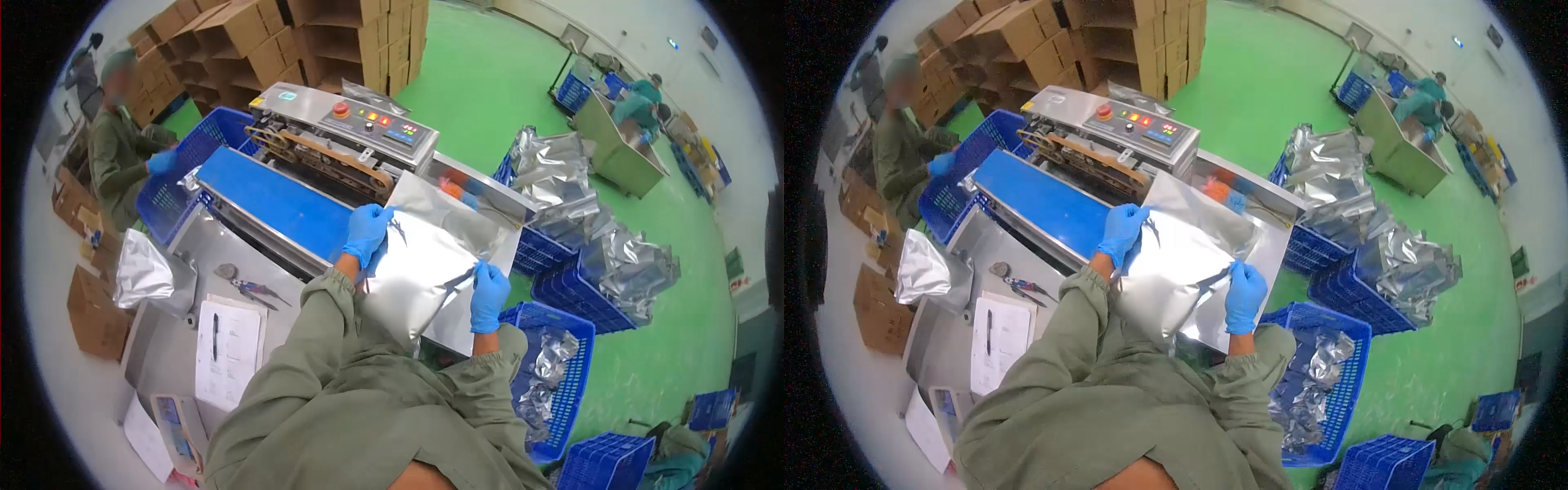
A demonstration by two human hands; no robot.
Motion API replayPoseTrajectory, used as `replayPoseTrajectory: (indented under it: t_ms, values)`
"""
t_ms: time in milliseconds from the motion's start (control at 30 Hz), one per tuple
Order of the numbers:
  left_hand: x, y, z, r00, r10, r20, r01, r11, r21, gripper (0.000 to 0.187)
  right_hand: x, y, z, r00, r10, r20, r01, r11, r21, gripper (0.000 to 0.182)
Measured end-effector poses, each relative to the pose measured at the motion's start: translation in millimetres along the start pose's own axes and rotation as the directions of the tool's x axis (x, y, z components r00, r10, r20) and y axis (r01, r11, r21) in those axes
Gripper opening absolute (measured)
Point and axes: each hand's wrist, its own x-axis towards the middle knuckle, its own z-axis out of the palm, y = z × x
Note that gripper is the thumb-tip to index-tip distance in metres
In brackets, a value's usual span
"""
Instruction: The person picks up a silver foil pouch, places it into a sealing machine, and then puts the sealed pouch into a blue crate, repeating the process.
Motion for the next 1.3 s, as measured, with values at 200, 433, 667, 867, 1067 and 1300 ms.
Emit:
replayPoseTrajectory:
  t_ms: [200, 433, 667, 867, 1067, 1300]
  values:
    - [9, -26, -12, 0.999, -0.036, -0.003, 0.036, 0.988, 0.152, 0.03, 2, 8, 17, 0.998, 0.044, 0.047, -0.045, 0.999, 0.017, 0.026]
    - [11, -18, -29, 0.994, -0.056, 0.089, 0.033, 0.971, 0.238, 0.033, -14, 8, 28, 0.998, 0.041, 0.038, -0.041, 0.999, 0.01, 0.022]
    - [13, -27, -23, 0.997, 0.004, 0.079, -0.024, 0.964, 0.265, 0.031, -21, 12, 25, 0.997, 0.075, -0.011, -0.075, 0.997, 0.002, 0.025]
    - [26, -28, -35, 0.995, 0.041, 0.088, -0.062, 0.964, 0.258, 0.03, -3, 9, 38, 0.998, 0.009, 0.062, -0.004, 0.996, -0.089, 0.025]
    - [52, -37, -65, 0.99, 0.025, 0.139, -0.07, 0.942, 0.33, 0.042, 15, -1, 66, 0.946, 0.106, 0.306, -0.092, 0.994, -0.061, 0.026]
    - [64, -37, -104, 0.977, -0.108, 0.182, 0.018, 0.899, 0.438, 0.046, 10, -6, 95, 0.883, 0.129, 0.452, -0.078, 0.989, -0.129, 0.025]
